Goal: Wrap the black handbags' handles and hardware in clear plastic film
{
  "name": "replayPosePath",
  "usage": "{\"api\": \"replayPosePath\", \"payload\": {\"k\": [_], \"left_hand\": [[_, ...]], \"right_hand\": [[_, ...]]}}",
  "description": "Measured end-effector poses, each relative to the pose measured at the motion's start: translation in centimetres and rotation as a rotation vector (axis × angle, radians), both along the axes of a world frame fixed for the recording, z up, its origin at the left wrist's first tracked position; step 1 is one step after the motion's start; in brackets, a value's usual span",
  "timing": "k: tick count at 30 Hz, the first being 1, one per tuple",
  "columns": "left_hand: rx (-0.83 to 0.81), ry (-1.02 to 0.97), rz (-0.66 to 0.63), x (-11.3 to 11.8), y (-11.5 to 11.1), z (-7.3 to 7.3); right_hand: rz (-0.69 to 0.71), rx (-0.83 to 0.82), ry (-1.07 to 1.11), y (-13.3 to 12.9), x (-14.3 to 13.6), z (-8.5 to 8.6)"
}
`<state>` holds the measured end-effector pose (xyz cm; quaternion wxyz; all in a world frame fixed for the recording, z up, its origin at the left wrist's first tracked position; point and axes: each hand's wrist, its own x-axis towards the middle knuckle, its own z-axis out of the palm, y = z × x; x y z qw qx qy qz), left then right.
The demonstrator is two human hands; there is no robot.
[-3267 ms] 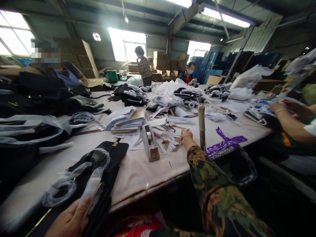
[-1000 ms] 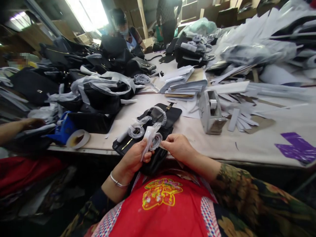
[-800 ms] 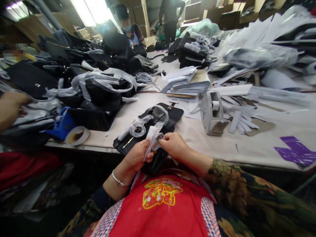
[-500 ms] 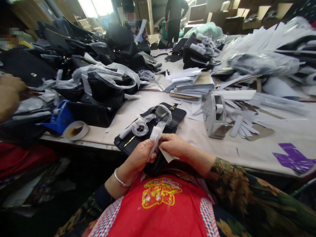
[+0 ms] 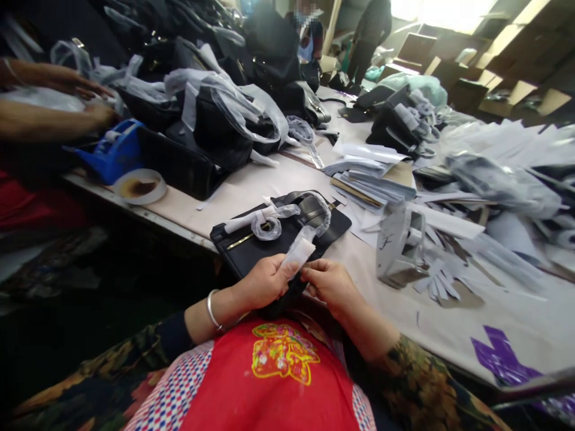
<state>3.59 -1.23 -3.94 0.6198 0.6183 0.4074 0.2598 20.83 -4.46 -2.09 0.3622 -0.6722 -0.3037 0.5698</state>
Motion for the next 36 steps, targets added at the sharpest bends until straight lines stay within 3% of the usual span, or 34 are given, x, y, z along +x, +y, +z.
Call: {"api": "replayPosePath", "payload": {"k": [4,10,12,17,26,31,36], "left_hand": [[0.224,0.078,0.031,0.0,0.0,-0.4],[0.311,0.103,0.057,0.1,-0.2,-0.9],[0.345,0.094,0.086,0.1,-0.2,-1.1],[0.357,0.044,0.103,-0.1,-0.1,-1.6],[0.457,0.087,0.090,0.2,-0.2,-1.4],[0.400,0.054,0.075,-0.1,-0.1,-0.9],[0.146,-0.014,0.081,-0.5,0.0,-0.2]], "right_hand": [[0.083,0.013,-0.101,0.2,-0.4,0.2],[0.216,0.044,-0.243,0.2,-0.2,0.5],[0.204,0.050,-0.160,0.2,-0.1,0.2],[0.178,0.038,0.310,-0.3,-0.1,0.1],[-0.169,-0.017,0.377,-0.5,-3.4,0.4],[-0.218,0.038,0.391,-0.6,-4.0,-0.2],[-0.188,0.065,0.399,-0.5,-3.7,0.0]]}}
